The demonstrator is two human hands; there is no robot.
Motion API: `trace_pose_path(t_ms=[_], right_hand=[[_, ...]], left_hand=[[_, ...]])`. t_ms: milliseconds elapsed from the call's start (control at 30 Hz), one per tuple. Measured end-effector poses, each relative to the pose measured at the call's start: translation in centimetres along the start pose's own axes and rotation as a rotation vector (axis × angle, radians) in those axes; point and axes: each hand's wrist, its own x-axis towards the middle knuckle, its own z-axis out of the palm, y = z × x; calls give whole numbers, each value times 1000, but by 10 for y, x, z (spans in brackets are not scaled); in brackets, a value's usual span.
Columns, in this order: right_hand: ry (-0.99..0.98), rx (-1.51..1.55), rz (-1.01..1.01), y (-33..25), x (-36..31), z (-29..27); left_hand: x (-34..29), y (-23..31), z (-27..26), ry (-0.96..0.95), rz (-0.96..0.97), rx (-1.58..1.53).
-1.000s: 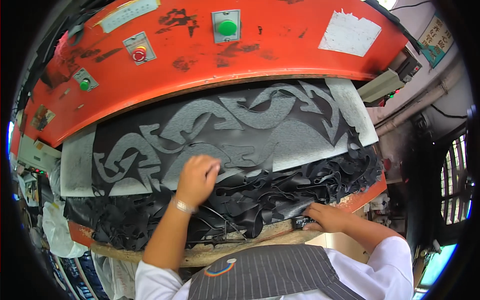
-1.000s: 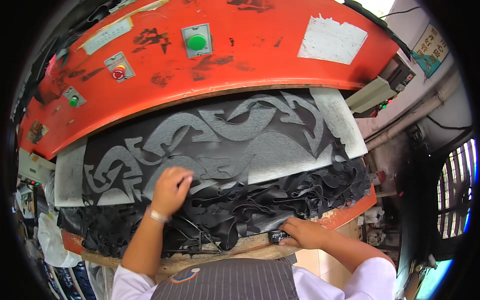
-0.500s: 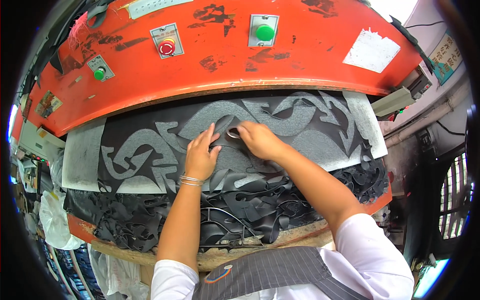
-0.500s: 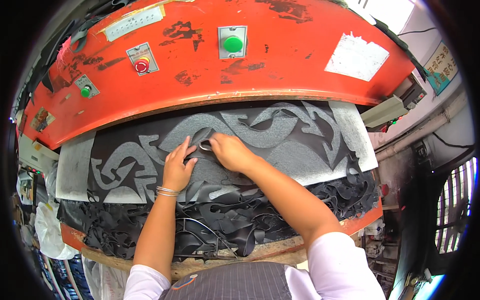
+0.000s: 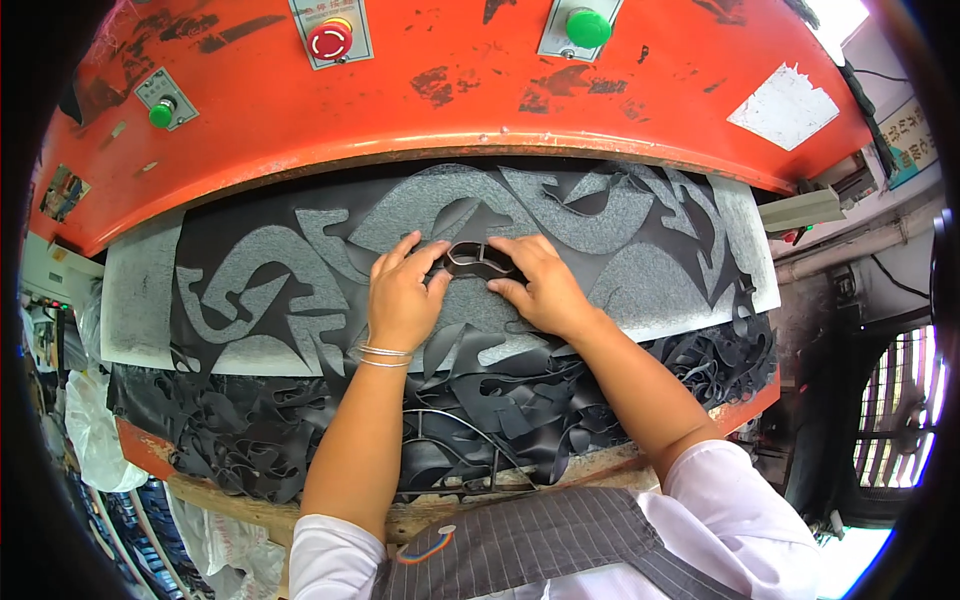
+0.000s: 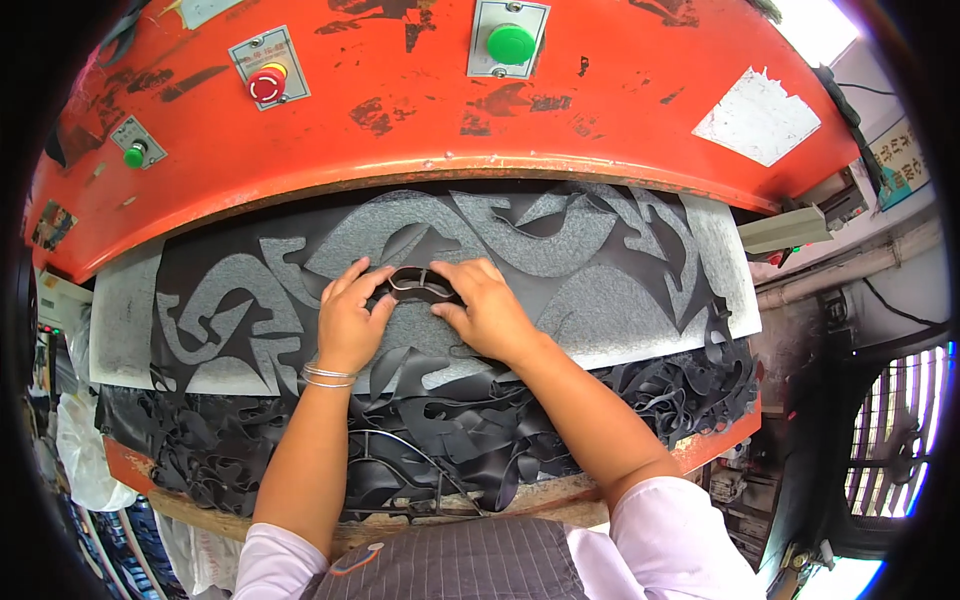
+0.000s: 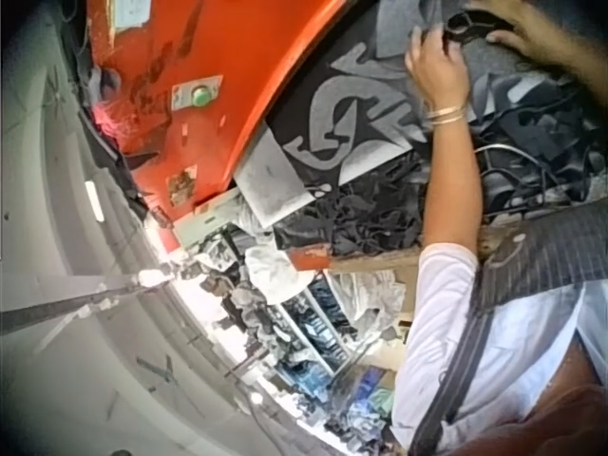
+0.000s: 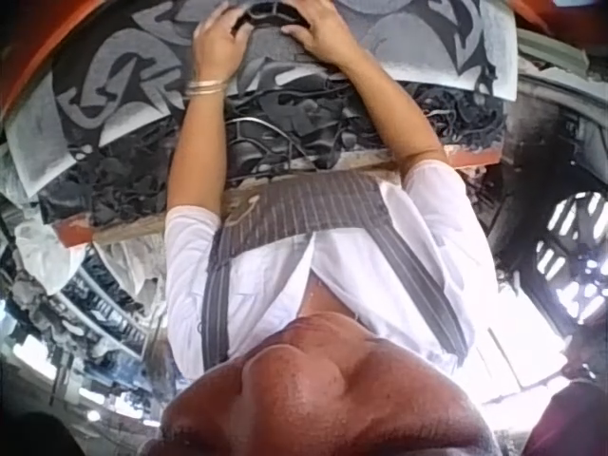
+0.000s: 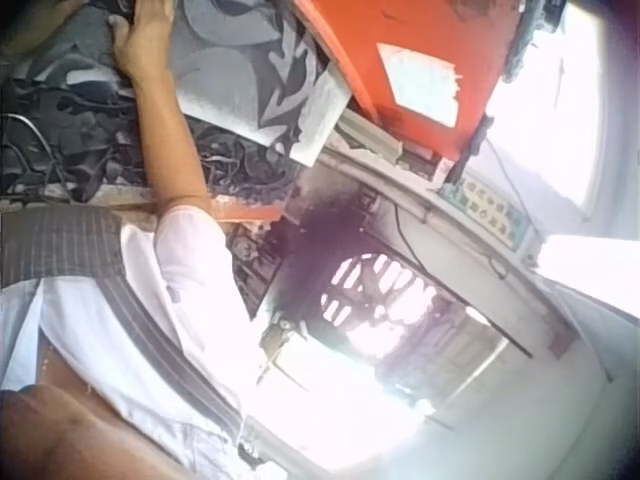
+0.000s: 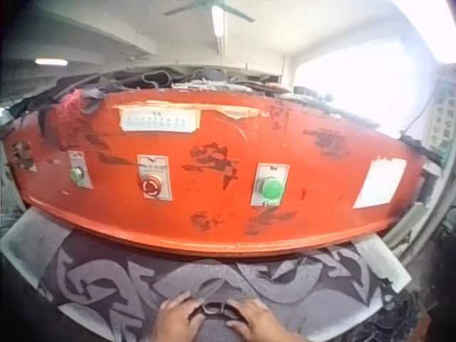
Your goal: Operating a hydraulic press with a metal cutting die to stamp out shoe components from leather sheets.
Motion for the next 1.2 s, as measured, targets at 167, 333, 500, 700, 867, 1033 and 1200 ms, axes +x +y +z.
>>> trace_pose_path(t_ms=[167, 333, 500, 700, 867, 1033, 1200], right_hand=[[77, 13, 91, 4, -1, 2], [22, 30, 79, 15, -3, -1], [11, 29, 151, 14, -4, -3], [118, -41, 174, -13, -16, -30], [747, 436, 132, -56, 28, -97], [680, 335, 232, -97, 23, -115], [-103, 49, 259, -138, -124, -76]], left_hand=[[6, 3, 5, 26, -26, -32], [8, -5, 11, 30, -59, 18], [9, -1, 9, 83, -45, 23], [0, -19, -61, 155, -240, -375], [14, -56, -202, 1007, -25, 142], [-15, -52, -280, 696, -48, 115], [-163, 27, -191, 87, -84, -35]])
